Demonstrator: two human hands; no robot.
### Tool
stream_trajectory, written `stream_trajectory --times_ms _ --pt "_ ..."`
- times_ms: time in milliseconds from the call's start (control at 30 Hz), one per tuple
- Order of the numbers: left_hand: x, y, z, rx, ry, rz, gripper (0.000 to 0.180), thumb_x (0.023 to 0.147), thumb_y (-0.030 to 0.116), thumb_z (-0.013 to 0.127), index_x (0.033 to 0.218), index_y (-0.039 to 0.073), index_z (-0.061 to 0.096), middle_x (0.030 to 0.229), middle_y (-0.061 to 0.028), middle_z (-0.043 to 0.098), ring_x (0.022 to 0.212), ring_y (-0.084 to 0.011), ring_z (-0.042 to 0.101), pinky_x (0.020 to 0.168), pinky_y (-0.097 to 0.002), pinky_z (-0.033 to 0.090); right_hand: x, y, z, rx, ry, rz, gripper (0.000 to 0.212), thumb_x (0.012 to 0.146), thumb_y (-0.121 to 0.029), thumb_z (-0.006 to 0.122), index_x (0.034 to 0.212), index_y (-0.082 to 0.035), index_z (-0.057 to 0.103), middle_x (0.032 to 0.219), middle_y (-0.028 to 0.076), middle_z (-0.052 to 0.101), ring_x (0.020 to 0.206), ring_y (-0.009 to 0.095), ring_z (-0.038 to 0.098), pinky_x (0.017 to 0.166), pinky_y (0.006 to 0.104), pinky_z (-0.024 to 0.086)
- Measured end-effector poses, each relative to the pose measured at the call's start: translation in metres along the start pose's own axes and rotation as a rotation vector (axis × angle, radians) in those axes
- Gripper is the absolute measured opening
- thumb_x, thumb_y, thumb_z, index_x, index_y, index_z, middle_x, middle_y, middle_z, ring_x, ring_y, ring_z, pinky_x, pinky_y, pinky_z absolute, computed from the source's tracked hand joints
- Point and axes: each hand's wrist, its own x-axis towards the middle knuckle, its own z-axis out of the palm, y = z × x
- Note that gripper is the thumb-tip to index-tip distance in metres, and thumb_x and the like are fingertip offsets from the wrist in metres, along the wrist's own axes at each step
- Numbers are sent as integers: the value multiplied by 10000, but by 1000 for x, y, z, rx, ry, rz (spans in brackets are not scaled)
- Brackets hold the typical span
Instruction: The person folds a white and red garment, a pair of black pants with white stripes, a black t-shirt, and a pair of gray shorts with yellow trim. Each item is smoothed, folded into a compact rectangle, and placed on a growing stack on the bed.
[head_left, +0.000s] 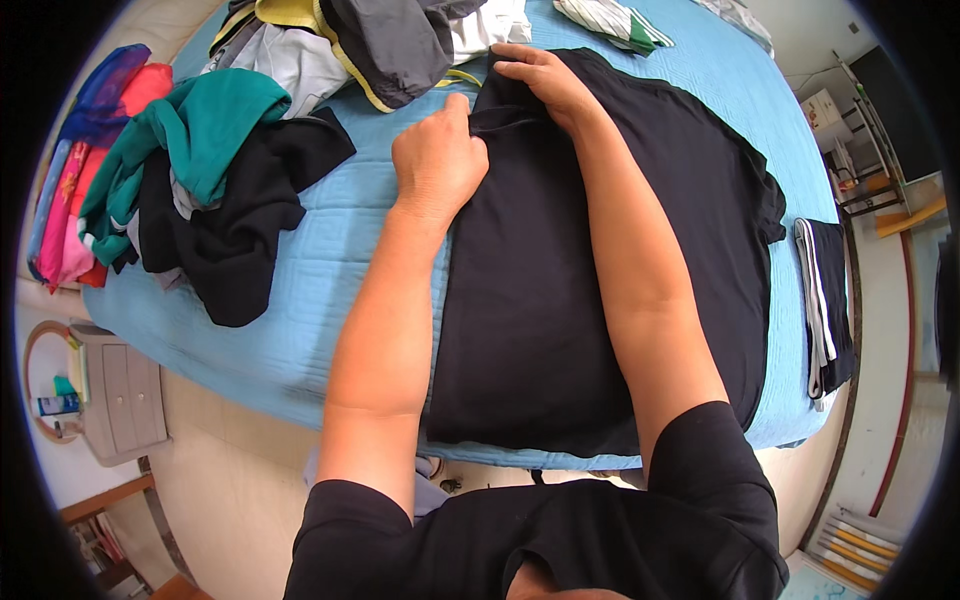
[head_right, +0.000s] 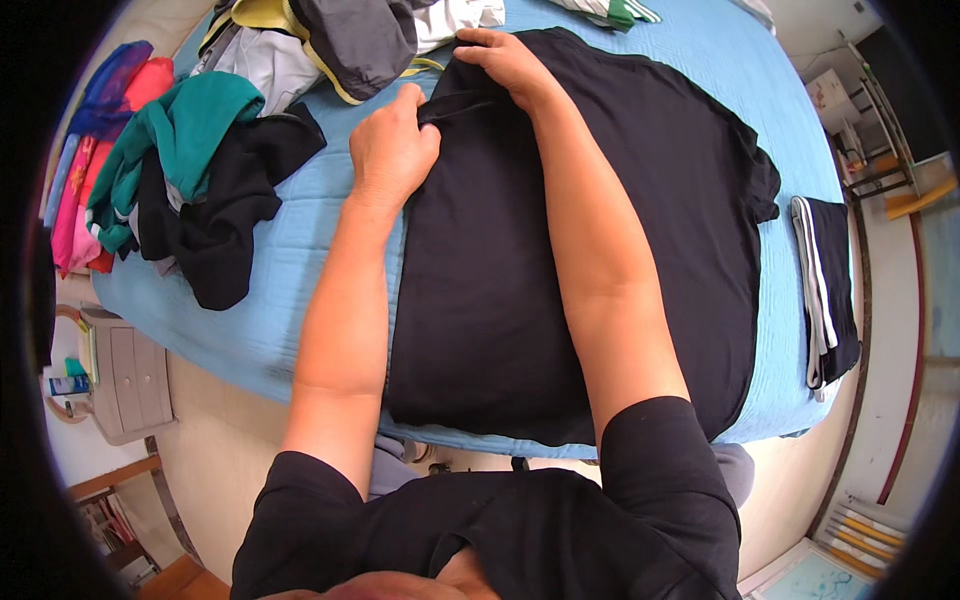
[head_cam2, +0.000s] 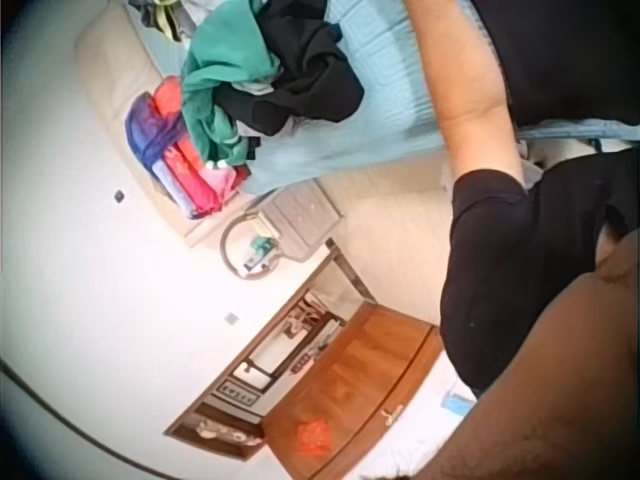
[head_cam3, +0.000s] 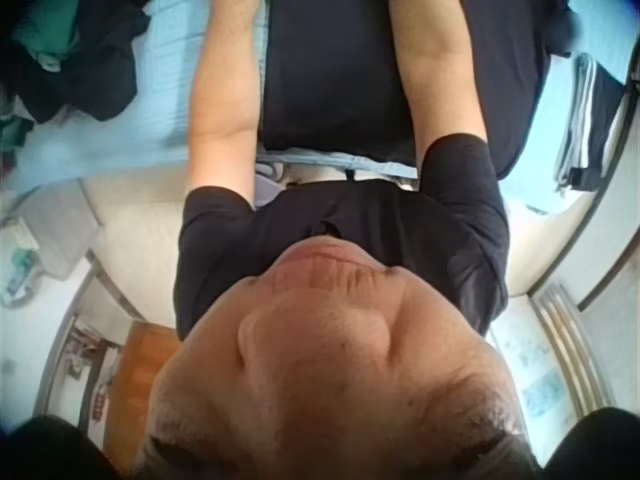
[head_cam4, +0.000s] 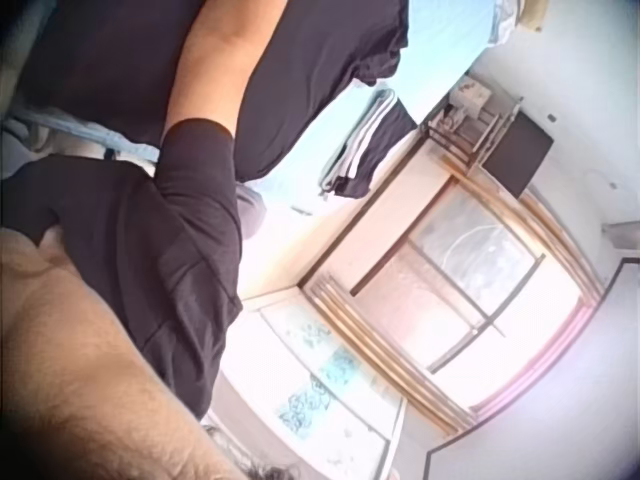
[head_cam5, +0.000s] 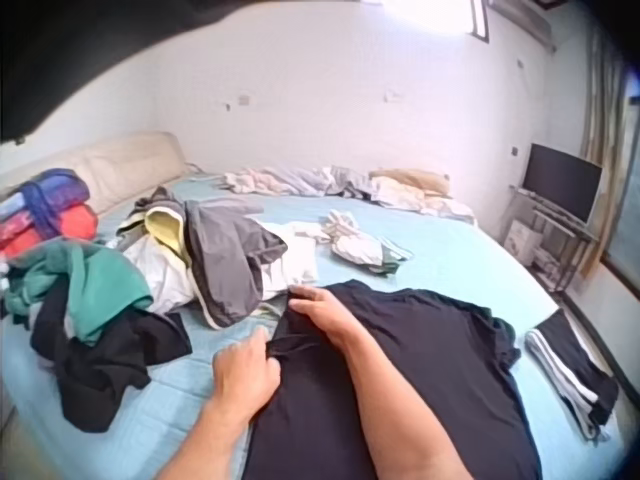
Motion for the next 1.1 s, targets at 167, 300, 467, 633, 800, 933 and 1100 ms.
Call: stream_trajectory --times_ms 167,300,467,633,800,933,1100 --pt "-2 -7 7 59 -48 -32 189 760 49 605 944 35 561 836 -142 700 767 -362 693 653 -482 536 8 21 -1 -469 192 -177 564 833 -224 718 1360 -54 612 1325 183 643 1219 272 619 1028 323 462" --pt "0 -11 8 62 -42 -4 205 767 52 609 966 51 563 900 -135 694 805 -354 691 666 -480 536 6 20 -11 -612 191 -143 585 799 -221 735 1356 -82 617 1271 188 667 1167 284 646 989 345 494" --pt "0 -8 6 -85 -52 -39 210 800 129 652 981 87 554 967 -102 681 898 -369 652 744 -486 496 -1 13 -13 -296 106 -90 491 842 -173 710 1316 -66 639 1162 185 700 1068 314 683 936 370 525" --pt "3 -6 10 -96 -79 -77 221 830 189 661 998 76 574 961 -129 697 916 -390 655 751 -498 495 -2 10 -27 536 -4 57 504 929 -59 626 1423 -137 569 1136 68 696 989 170 667 893 298 526" --pt "7 -20 17 -160 54 -219 325 853 202 622 1121 23 583 993 -253 696 932 -413 676 807 -509 525 -38 -49 3 1101 3 5 370 922 -166 710 1257 -38 623 1080 95 710 981 236 680 843 343 529" --pt "22 -42 34 -529 69 -222 369 829 229 674 1099 -19 632 1001 -245 706 942 -404 683 856 -462 529 -14 -11 -11 478 134 -149 380 1002 -144 555 1338 33 555 1123 143 718 1017 272 701 935 382 544" --pt "25 -55 32 -1208 -81 -341 294 816 65 710 1085 -44 665 987 -90 720 878 -188 679 816 -319 537 -14 16 10 -782 134 -229 402 908 -368 613 1244 -165 698 1325 71 649 1215 277 615 1046 405 457"
